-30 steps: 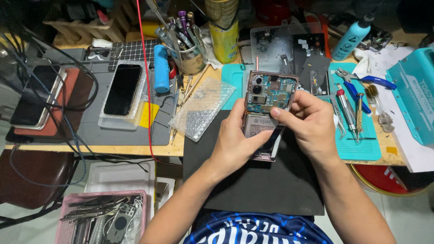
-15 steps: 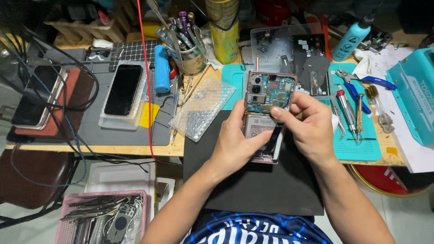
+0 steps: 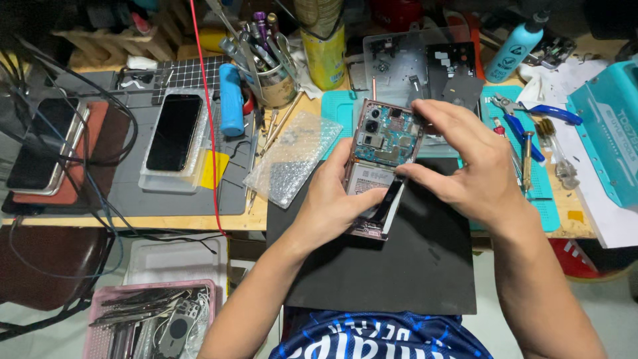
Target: The person wipes a small circuit board with a white cloth, then places it into a disassembled smartphone chassis. They repeatedly adjust and reposition the board within the chassis, using fingers and tweezers to align connectors and components. The person then places the chassis into a clear parts tray.
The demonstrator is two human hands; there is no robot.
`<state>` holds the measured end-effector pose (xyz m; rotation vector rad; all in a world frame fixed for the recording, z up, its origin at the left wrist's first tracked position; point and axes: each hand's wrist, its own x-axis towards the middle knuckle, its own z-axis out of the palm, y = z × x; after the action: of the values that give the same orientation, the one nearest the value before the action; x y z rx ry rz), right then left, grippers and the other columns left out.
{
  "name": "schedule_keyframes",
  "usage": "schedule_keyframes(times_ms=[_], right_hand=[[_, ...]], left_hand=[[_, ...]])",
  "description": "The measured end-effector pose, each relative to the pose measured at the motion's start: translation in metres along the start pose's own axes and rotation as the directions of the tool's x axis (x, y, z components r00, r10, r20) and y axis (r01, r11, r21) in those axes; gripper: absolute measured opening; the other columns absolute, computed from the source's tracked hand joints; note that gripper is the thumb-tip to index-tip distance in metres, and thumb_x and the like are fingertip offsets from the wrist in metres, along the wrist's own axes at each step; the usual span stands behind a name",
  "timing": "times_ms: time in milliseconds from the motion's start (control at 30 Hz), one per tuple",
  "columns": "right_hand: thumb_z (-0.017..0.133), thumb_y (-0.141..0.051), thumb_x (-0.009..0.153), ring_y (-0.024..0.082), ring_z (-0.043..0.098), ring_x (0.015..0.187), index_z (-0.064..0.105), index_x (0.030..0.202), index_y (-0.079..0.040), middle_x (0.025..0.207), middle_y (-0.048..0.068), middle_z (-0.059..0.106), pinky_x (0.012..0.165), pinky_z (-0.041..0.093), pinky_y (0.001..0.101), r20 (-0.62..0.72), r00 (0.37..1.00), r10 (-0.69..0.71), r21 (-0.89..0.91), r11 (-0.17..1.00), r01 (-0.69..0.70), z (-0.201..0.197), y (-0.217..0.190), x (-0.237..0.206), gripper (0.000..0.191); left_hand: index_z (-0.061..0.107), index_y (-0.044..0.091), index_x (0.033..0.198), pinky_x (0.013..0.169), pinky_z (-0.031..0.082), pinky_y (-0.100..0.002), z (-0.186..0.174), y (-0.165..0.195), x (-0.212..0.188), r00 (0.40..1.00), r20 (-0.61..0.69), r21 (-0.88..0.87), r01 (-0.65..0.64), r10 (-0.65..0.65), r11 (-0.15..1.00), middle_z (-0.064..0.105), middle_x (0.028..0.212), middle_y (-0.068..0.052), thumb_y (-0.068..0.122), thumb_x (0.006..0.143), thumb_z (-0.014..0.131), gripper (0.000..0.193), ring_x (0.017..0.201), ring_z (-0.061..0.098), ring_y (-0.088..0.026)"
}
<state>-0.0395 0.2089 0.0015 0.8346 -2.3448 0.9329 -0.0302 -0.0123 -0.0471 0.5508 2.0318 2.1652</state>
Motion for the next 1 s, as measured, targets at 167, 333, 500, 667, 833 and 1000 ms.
schedule_keyframes(times_ms=[167,333,500,667,833,1000], right_hand=[[0.090,-0.017,0.078,0.036,0.066,0.120,0.060,0.140,0.000,0.139,0.019,0.064,0.101,0.055,0.0403,0.008,0.994,-0.113,-0.115,0.987,0.113,-0.004,-0.001,0.002,0.071],[0.089,-0.018,0.080,0.036,0.065,0.119,0.059,0.138,0.003,0.137,0.019,0.064,0.098,0.054,0.0419,0.038,0.983,-0.180,-0.111,0.977,0.183,-0.012,-0.002,0.007,0.069],[0.087,-0.015,0.078,0.037,0.064,0.116,0.059,0.135,0.004,0.133,0.020,0.064,0.097,0.054,0.0425,0.070,0.979,-0.189,-0.187,0.962,0.199,-0.016,-0.008,0.008,0.066],[0.087,-0.017,0.073,0.040,0.064,0.112,0.058,0.133,0.007,0.131,0.022,0.063,0.094,0.054,0.0437,0.124,0.972,-0.202,-0.283,0.931,0.229,-0.015,-0.013,0.010,0.071],[0.088,-0.020,0.072,0.038,0.067,0.108,0.058,0.133,0.009,0.128,0.024,0.064,0.090,0.057,0.0417,0.158,0.970,-0.187,-0.367,0.900,0.234,-0.009,-0.013,0.009,0.073],[0.088,-0.023,0.072,0.038,0.068,0.108,0.057,0.131,0.010,0.126,0.025,0.065,0.092,0.058,0.0416,0.178,0.960,-0.218,-0.409,0.871,0.273,-0.003,-0.008,0.008,0.074]], left_hand=[[0.052,0.001,0.135,0.093,0.057,-0.030,-0.001,0.005,-0.001,1.000,-0.005,0.121,0.001,0.000,0.993,0.070,0.117,-0.008,0.004,0.083,0.079,0.059,0.106,0.069,-0.014],[0.051,0.001,0.136,0.095,0.057,-0.030,-0.001,0.008,0.000,1.000,0.024,0.019,0.007,-0.007,1.000,0.069,0.119,-0.008,0.005,0.084,0.078,0.059,0.108,0.068,-0.014],[0.051,0.001,0.135,0.092,0.057,-0.032,0.002,0.013,-0.002,0.999,-0.020,0.218,-0.027,0.032,0.976,0.073,0.115,-0.012,0.009,0.082,0.079,0.061,0.106,0.073,-0.018],[0.049,0.001,0.136,0.091,0.058,-0.036,0.003,0.018,-0.002,0.994,-0.018,0.370,-0.091,0.105,0.925,0.074,0.114,-0.017,0.013,0.082,0.080,0.063,0.106,0.076,-0.027],[0.047,0.002,0.137,0.089,0.057,-0.039,0.004,0.022,0.002,0.998,-0.005,0.434,-0.053,0.062,0.899,0.074,0.112,-0.018,0.016,0.080,0.079,0.067,0.106,0.075,-0.033],[0.049,0.002,0.135,0.090,0.056,-0.040,0.001,0.019,0.007,0.997,0.030,0.439,-0.071,0.064,0.896,0.072,0.113,-0.019,0.017,0.080,0.079,0.065,0.107,0.073,-0.035]])
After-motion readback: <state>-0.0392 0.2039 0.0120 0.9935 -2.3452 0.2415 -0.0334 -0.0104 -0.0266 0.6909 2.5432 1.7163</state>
